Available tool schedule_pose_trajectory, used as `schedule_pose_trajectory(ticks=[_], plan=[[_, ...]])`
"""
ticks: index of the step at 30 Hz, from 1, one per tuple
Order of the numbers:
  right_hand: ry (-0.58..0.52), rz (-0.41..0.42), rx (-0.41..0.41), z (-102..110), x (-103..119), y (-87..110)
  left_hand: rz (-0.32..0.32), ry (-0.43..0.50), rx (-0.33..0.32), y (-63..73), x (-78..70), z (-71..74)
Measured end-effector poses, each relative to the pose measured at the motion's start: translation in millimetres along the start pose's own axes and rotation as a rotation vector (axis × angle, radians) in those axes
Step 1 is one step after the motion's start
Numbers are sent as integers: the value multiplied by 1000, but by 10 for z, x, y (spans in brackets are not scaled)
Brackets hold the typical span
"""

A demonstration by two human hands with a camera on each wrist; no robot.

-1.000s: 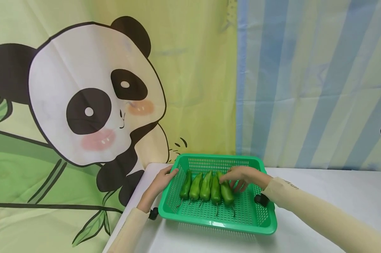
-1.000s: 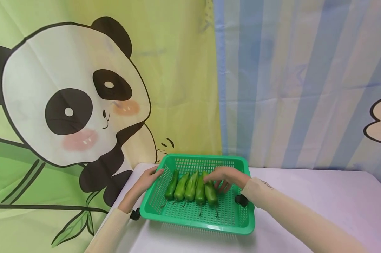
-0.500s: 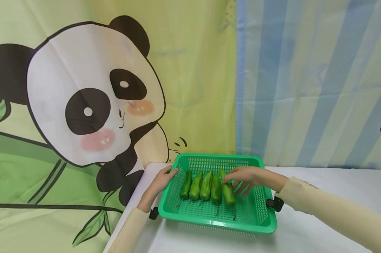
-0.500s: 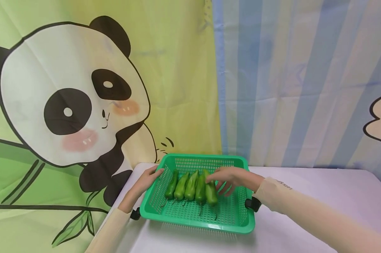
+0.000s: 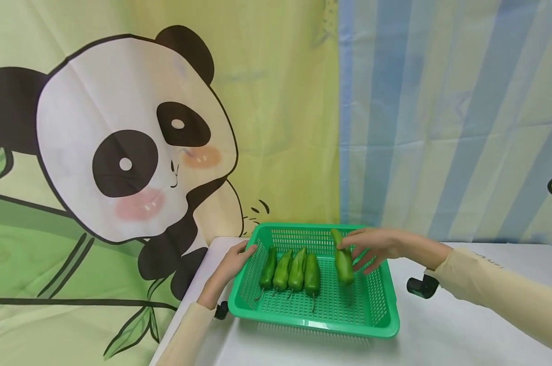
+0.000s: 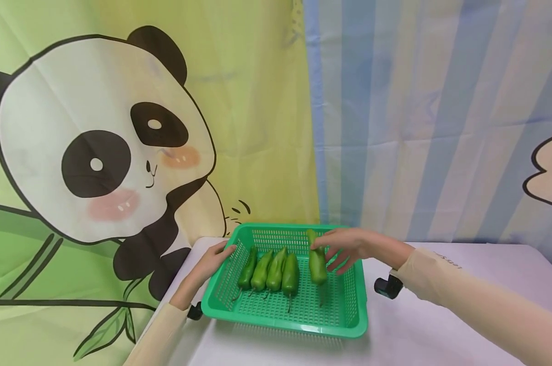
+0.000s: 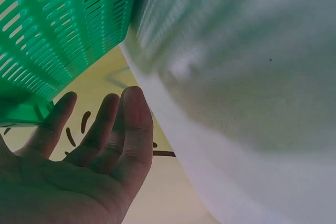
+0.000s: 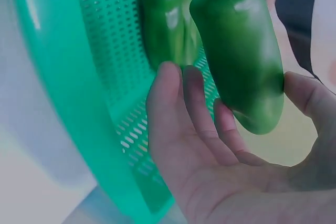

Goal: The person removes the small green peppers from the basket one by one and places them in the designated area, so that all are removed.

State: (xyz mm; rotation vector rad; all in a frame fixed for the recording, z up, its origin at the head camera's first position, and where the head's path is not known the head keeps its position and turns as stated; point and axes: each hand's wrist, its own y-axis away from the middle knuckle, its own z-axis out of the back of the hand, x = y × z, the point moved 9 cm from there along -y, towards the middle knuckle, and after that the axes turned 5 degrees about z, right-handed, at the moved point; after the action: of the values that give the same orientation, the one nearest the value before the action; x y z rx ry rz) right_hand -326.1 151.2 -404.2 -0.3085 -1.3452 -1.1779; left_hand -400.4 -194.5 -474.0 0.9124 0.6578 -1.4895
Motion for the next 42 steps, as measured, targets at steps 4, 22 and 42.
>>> schedule_pose_trajectory(ticks=[4,22,42], plan=[[-24,3,-3,108,19,98,-10,0,-1,11,-18,-3],[-46,19,1,629,-322,542,-19,-12,-21,29,-21,-4],[17,-164,-100,1040,-1360,513,-21,-9,-19,7,-15,-4]])
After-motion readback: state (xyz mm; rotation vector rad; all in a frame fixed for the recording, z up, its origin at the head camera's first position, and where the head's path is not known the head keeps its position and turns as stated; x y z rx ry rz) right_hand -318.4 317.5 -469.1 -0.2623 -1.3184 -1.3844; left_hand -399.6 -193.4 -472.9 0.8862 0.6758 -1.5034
